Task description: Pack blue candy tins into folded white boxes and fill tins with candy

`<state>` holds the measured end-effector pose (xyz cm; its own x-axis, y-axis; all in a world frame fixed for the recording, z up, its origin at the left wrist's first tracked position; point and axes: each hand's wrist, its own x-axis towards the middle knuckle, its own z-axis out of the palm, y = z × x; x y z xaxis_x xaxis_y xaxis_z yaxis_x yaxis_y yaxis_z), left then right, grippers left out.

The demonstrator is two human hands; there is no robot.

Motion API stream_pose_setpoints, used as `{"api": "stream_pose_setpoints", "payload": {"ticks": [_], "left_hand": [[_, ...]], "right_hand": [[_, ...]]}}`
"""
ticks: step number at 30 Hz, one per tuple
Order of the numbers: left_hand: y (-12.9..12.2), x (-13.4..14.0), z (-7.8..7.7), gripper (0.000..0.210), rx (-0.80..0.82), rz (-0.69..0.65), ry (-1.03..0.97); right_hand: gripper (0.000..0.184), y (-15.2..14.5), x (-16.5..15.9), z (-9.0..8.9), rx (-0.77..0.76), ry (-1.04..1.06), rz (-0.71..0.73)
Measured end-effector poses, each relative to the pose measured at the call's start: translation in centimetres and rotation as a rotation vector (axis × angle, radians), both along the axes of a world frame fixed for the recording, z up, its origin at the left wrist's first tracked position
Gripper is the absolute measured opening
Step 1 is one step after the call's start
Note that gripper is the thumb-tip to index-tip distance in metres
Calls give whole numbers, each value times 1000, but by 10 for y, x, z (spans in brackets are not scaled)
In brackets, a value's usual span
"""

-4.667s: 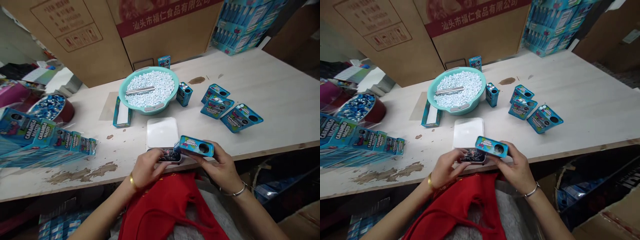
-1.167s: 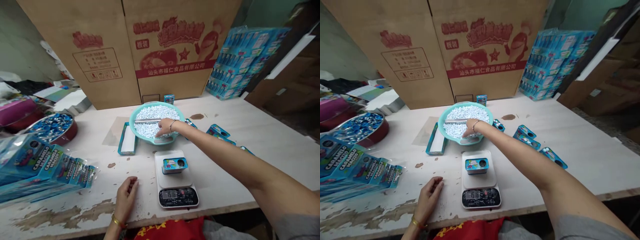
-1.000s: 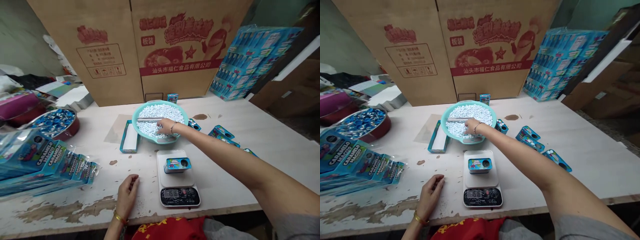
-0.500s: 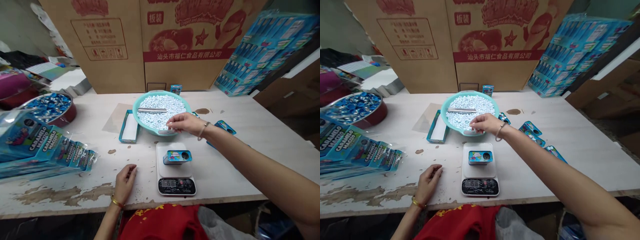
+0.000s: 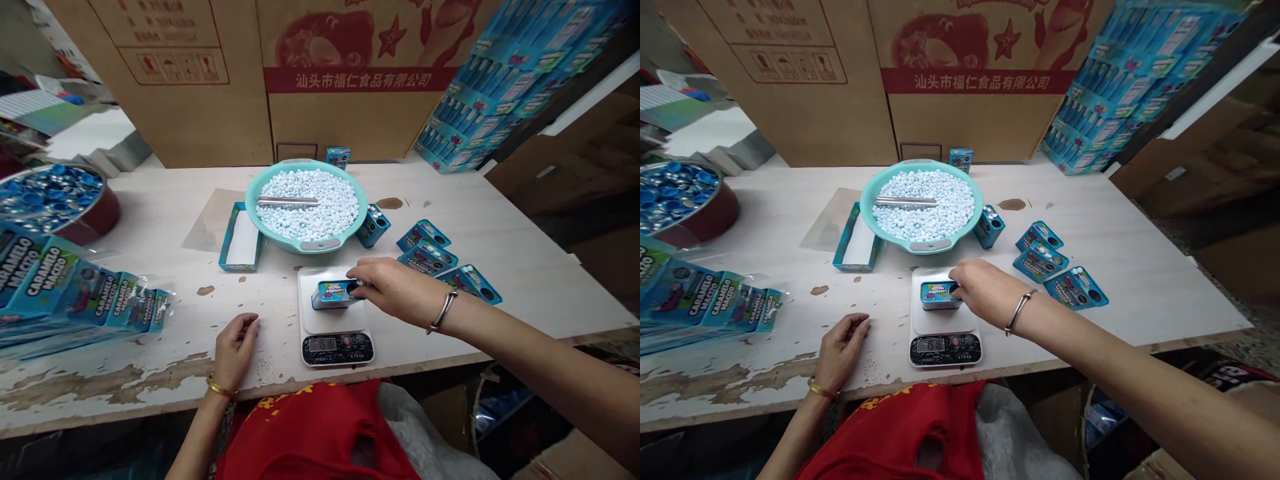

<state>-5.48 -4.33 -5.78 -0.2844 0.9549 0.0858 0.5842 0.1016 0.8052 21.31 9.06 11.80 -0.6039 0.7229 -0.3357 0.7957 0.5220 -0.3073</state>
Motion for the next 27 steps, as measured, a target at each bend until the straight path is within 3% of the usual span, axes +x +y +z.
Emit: {"api": "stream_pose_setpoints", "payload": {"ticks": [3, 6, 9, 12, 16, 20, 27], "left_hand": [[1, 1, -1, 25, -6, 4, -6], [1, 2, -1, 24, -13, 5, -20], [1, 4, -1, 23, -21, 12, -29], [2, 6, -2, 23, -25, 14, -24], [2, 5, -4, 23, -21, 9, -15], [2, 5, -5, 24, -32, 7, -10], [4, 6, -2, 25, -37, 22, -6]], "right_hand": [[18, -1, 6, -2, 42, 63, -16], [16, 1, 17, -4, 19, 265, -149], [17, 2, 30, -9, -226, 492, -354], [30, -1, 40, -16, -538, 742, -579], [40, -6, 47, -24, -705, 916, -792], [45, -8, 47, -28, -703, 863, -727], [39, -8, 31, -27, -456, 710, -495]]}}
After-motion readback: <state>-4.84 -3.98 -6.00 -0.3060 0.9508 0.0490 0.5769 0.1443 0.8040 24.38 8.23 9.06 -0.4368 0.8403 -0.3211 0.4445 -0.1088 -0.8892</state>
